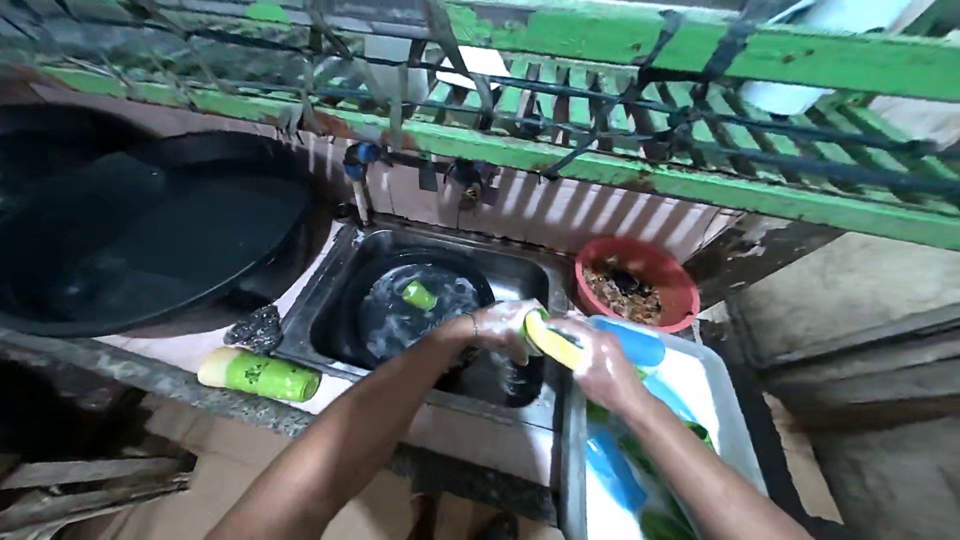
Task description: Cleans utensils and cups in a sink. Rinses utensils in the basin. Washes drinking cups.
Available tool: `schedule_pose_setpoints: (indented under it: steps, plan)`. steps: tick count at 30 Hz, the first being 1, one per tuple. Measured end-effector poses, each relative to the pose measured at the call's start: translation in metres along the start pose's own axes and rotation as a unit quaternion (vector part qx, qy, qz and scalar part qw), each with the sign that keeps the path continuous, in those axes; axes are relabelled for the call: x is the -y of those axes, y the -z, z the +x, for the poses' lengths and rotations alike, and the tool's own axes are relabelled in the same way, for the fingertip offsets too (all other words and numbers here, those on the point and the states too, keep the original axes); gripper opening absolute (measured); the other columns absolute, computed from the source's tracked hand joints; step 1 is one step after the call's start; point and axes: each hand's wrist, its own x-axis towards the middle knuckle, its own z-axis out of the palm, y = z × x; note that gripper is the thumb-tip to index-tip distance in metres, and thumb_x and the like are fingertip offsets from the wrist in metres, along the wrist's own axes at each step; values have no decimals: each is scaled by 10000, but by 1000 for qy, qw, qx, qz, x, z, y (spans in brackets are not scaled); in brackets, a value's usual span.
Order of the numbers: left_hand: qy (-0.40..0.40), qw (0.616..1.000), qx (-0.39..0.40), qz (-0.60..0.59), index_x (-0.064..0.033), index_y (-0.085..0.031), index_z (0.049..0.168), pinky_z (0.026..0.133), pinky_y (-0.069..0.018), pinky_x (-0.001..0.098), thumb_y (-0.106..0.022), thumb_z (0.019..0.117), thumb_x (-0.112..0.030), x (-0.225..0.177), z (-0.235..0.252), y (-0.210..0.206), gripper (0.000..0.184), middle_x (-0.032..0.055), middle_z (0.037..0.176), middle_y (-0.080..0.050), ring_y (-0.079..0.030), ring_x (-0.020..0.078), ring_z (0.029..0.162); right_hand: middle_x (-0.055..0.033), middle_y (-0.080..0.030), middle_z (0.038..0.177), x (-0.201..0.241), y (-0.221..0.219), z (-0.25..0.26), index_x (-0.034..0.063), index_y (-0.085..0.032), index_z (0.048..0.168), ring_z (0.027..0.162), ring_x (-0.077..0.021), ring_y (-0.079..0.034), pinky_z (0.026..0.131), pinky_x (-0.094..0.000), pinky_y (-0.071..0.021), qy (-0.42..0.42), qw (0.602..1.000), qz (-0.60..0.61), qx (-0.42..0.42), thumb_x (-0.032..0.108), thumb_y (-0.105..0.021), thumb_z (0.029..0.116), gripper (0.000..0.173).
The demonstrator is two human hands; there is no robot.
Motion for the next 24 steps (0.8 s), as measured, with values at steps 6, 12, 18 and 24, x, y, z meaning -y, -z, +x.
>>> schedule_pose_setpoints:
  steps: [6, 12, 18, 24]
  plan:
    - [-33, 988, 3, 151, -53, -593, 1385, 1046, -504, 519, -902, 724, -147, 37, 0, 1, 736, 166, 1323, -656, -625, 306, 1231, -119, -749, 1035, -17, -60, 27, 17, -740, 1048, 1023, -254, -714, 1069, -519, -497, -58, 996, 16, 64, 9, -746, 822, 226]
    - [-4, 978, 3, 208, -85, -591, 1421, 1032, -501, 553, -876, 791, -203, 43, -10, 23, 702, 143, 1379, -640, -610, 314, 1268, -189, -674, 1181, -1, -84, 45, -43, -603, 1288, 1104, -245, -657, 993, -429, -538, -322, 920, 217, 49, 67, -578, 984, 325]
    - [-12, 981, 125, 145, -1, -559, 1402, 1060, -476, 546, -845, 806, -170, 37, -1, 30, 682, 233, 1334, -629, -610, 365, 1237, -280, -651, 1267, -8, -55, 57, -80, -655, 1226, 1266, -419, -584, 1170, -570, -371, -97, 954, -48, 281, 116, -706, 914, 372]
    - [-1, 965, 7, 262, -141, -546, 1475, 1032, -500, 556, -780, 849, -386, 70, -10, 25, 713, 121, 1458, -594, -578, 317, 1327, -160, -670, 1261, -4, -96, 46, -7, -602, 1350, 1171, -211, -646, 1051, -396, -523, -294, 926, 234, 42, 68, -588, 963, 394]
